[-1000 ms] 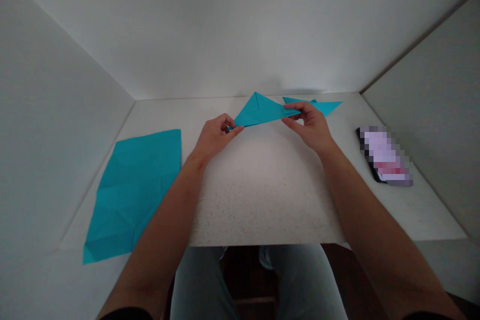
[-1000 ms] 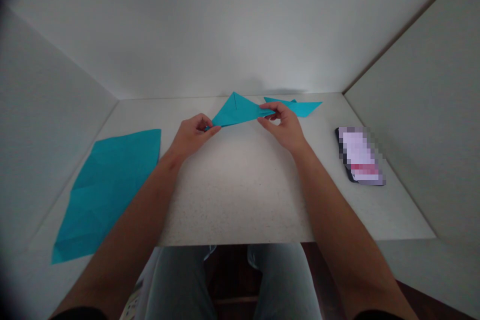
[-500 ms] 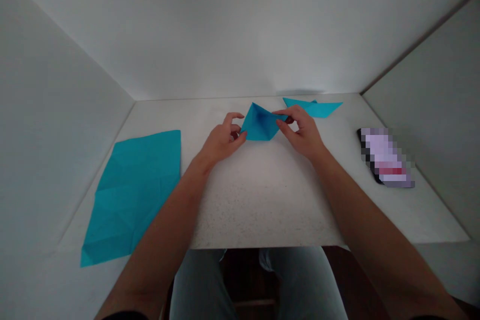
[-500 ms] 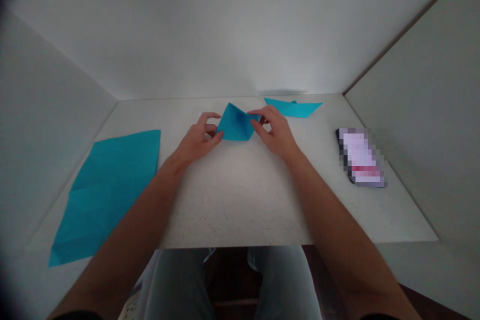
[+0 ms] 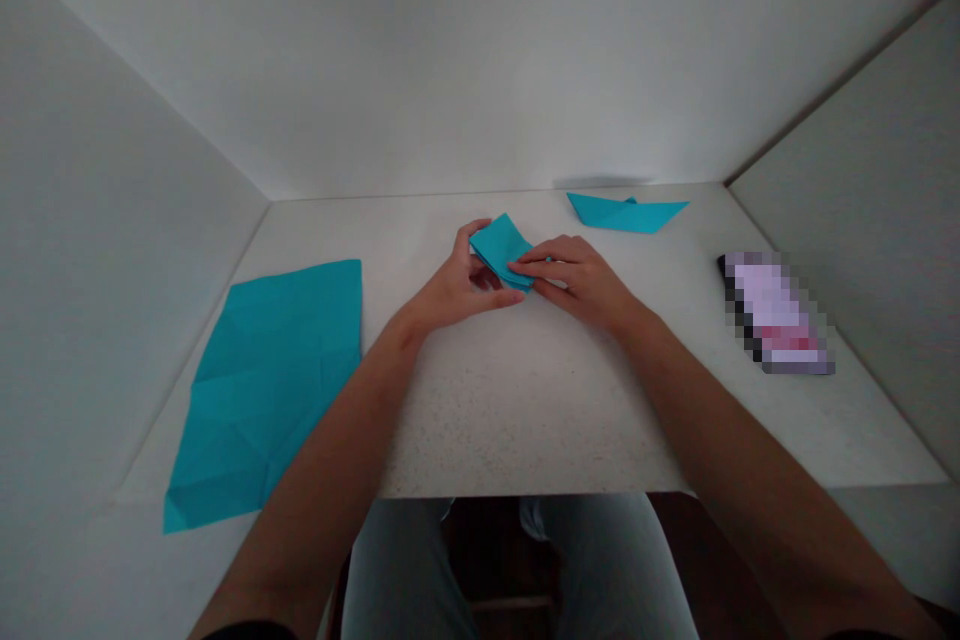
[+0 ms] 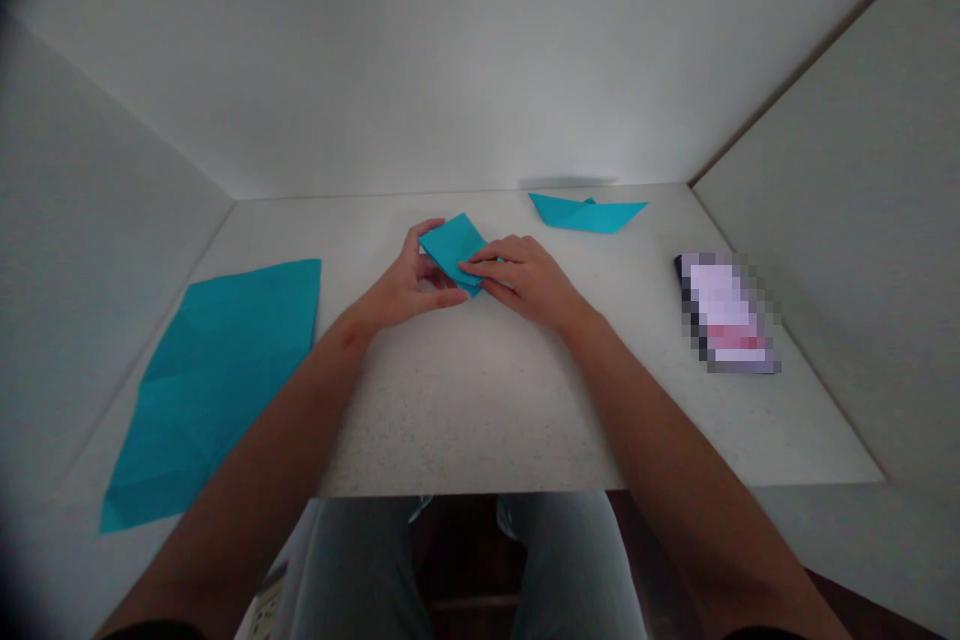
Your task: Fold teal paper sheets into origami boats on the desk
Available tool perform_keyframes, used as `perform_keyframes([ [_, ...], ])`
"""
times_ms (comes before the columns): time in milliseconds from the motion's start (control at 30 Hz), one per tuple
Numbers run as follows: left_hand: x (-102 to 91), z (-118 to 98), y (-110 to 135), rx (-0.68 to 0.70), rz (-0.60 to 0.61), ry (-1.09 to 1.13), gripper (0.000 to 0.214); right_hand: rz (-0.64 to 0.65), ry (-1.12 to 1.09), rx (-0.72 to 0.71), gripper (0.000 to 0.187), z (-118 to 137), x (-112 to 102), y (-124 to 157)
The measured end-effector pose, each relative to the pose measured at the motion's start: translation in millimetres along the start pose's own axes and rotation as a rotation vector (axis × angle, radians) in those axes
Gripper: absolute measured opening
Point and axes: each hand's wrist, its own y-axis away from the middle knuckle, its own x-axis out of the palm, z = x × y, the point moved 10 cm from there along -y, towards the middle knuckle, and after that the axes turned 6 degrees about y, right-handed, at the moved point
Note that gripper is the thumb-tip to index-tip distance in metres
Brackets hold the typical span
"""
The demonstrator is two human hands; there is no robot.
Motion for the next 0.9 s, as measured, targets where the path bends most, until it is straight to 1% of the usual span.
perform_keyframes([
  [100,-8.3,7.0,0.3,-0.056,-0.041,0.005,0.097,0.043,-0.017,0.004,0.035,-3.2,5.2,1.6],
  [167,-11.4,7.6,0.8,-0.071,-0.046,-0.022,0.09,0.063,-0.015,0.029,0.038,-8.4,7.4,2.8],
  [367,-9.2,2.1,1.3,-0.073,0.02,-0.159,0.07,0.07,0.036,0.122,0.045,-32.9,13.2,8.1],
  [467,-13.4,0.0,-1.2,-0.039,-0.008,-0.178,0.049,0.016,-0.01,0.189,0.047,-45.9,11.7,10.7],
  [567,-19.8,-1.1,-5.0,0.014,-0.058,-0.129,0.035,-0.073,-0.168,0.281,0.042,-57.6,6.3,12.8],
  [667,-24.3,1.5,-8.2,0.043,-0.086,-0.038,0.032,-0.169,-0.335,0.41,0.028,-71.7,0.5,16.5],
  [733,-28.7,3.3,-9.4,0.053,-0.115,-0.005,0.031,-0.216,-0.402,0.475,0.024,-79.1,-2.7,18.9],
  [900,-51.7,-1.0,-7.3,0.112,-0.292,-0.016,0.029,-0.291,-0.504,0.556,0.032,-90.1,-8.0,22.6],
])
